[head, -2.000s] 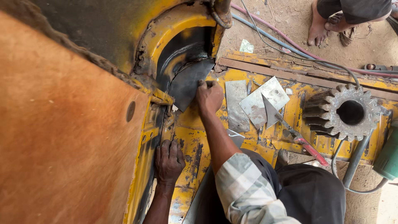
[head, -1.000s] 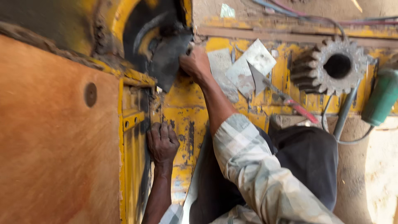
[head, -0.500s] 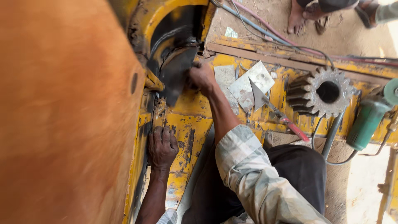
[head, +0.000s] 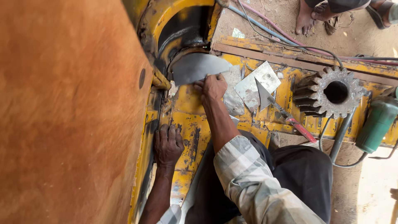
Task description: The person marks a curved line on a rectangular metal plate using a template and a marker. They then use an angle grinder to cut along the marked line, creating sparks. Finally, they fit the cut piece into a curved recess on a yellow metal structure.
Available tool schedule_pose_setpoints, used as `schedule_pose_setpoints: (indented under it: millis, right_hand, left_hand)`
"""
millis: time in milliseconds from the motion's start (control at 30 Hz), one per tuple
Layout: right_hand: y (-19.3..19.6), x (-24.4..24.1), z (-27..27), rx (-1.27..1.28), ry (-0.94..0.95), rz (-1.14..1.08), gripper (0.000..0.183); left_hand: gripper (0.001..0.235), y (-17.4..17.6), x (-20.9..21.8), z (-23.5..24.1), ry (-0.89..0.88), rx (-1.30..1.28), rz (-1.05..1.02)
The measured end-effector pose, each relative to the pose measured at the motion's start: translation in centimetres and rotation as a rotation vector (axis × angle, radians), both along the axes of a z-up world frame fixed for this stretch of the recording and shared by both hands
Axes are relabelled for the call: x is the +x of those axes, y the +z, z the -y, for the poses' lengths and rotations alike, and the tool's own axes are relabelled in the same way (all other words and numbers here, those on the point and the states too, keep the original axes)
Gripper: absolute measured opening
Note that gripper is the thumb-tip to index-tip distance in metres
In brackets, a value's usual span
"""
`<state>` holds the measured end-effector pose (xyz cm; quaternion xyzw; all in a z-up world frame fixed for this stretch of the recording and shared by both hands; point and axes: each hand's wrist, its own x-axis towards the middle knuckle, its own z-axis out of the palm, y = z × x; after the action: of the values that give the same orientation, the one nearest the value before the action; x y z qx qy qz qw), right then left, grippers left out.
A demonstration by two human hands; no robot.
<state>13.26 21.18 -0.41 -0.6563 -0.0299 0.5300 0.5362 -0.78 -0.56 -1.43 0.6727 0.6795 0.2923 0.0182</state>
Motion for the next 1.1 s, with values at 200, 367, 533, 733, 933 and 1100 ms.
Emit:
schedule_pose_setpoints:
  millis: [200,367,533,733,933,1100]
  right_hand:
    - [-1.0,-0.1,-0.8,-0.001,0.097,0.035,0.007]
    - [-1.2,0.3,-1.1,0.026,0.073,0.117,0.005]
    - [-0.7,1.1,-1.0,0.024,0.247,0.226,0.010]
    - [0.0,0.6,-1.4,0.026,0.344,0.532,0.016]
    - [1.0,0.0,-1.2,-0.079,0.421,0.680,0.021]
    - [0.9,0.0,-1.1,-0.176,0.460,0.712,0.019]
  left_hand:
    - [0.025,-0.1,0.2,0.0,0.002,-0.014,-0.014]
    - [0.024,0.2,0.3,-0.5,-0.008,0.032,0.004]
    - [0.020,0.5,0.7,-0.8,-0.016,0.030,0.027]
    - [0.019,0.2,0.8,-0.4,-0.007,0.016,-0.006]
    - [0.020,-0.9,0.6,-0.2,-0.017,0.017,0.001]
    - [0.023,-1.1,0.5,0.4,-0.025,0.001,-0.017]
